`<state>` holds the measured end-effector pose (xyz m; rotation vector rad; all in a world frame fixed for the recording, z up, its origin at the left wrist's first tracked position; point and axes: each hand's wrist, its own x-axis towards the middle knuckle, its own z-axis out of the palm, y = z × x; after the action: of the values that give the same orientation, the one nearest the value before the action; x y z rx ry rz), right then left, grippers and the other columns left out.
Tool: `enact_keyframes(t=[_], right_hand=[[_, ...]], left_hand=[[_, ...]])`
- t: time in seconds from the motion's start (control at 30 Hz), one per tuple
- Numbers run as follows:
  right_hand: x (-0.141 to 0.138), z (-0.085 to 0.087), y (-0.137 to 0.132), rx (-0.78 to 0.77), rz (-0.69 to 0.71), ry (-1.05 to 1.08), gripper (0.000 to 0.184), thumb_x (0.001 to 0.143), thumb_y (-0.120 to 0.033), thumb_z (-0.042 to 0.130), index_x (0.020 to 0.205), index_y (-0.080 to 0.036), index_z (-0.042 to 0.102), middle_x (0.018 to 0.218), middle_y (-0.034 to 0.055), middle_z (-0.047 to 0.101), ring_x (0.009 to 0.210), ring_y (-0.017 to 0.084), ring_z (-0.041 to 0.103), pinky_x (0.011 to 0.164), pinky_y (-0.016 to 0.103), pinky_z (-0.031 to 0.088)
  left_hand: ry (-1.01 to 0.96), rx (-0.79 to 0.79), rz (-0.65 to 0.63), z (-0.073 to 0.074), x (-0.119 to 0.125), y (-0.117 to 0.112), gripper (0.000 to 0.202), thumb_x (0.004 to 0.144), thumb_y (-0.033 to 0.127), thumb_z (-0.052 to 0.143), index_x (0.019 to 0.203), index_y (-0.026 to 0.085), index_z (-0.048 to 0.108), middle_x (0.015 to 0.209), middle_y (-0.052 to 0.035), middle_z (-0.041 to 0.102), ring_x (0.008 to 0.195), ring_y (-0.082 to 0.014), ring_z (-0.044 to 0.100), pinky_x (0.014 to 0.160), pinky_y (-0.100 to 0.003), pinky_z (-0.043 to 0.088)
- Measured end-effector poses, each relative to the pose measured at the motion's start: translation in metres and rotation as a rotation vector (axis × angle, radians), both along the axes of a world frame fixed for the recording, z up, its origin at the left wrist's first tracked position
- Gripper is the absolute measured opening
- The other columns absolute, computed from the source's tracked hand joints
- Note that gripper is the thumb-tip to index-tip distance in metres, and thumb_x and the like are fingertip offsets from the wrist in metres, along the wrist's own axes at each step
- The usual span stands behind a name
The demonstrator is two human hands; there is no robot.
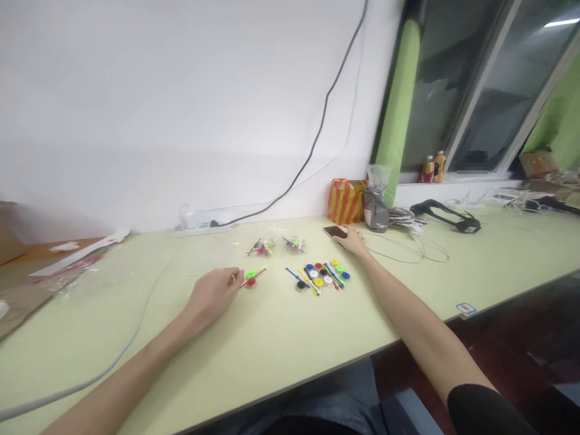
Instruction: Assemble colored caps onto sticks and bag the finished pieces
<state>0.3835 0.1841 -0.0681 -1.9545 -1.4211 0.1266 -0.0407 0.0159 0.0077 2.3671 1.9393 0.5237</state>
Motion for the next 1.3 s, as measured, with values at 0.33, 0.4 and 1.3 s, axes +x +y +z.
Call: enact_keyframes(t=[0.33,0.4,1.3], right_hand=[[0.025,0.002,-0.004,0.164,-0.116,0.185,0.043,0.084,-0.016,0.041,0.121,-0.015,0.065,0.118,0.0147,0.072,0.109,0.027,0.065,0.094,0.035,0.048],[0.025,0.003,-0.007,0.180,-0.128,0.211,0.044,0.080,-0.014,0.042,0.117,-0.015,0.067,0.113,0.0144,0.073,0.106,0.027,0.066,0.093,0.035,0.049],[-0.143,0.096,-0.140,-0.397,1.304,-0.354,0.006,0.077,-0.016,0.073,0.083,-0.016,0.070,0.074,-0.0012,0.062,0.065,0.012,0.053,0.060,0.023,0.035]], left_hand=[[-0.023,0.002,-0.015,0.000,0.001,0.001,0.039,0.096,0.042,0.034,0.063,0.021,0.031,0.056,0.0003,0.042,0.055,-0.0169,0.036,0.058,-0.032,0.021],[-0.032,-0.004,-0.050,0.000,0.002,-0.001,0.039,0.096,0.042,0.035,0.063,0.021,0.032,0.056,0.0004,0.042,0.055,-0.0170,0.038,0.058,-0.031,0.022],[0.103,-0.146,-0.532,-0.003,0.015,-0.016,0.028,0.100,0.033,0.035,0.100,0.023,0.061,0.068,-0.0008,0.056,0.063,-0.0187,0.053,0.062,-0.029,0.033]])
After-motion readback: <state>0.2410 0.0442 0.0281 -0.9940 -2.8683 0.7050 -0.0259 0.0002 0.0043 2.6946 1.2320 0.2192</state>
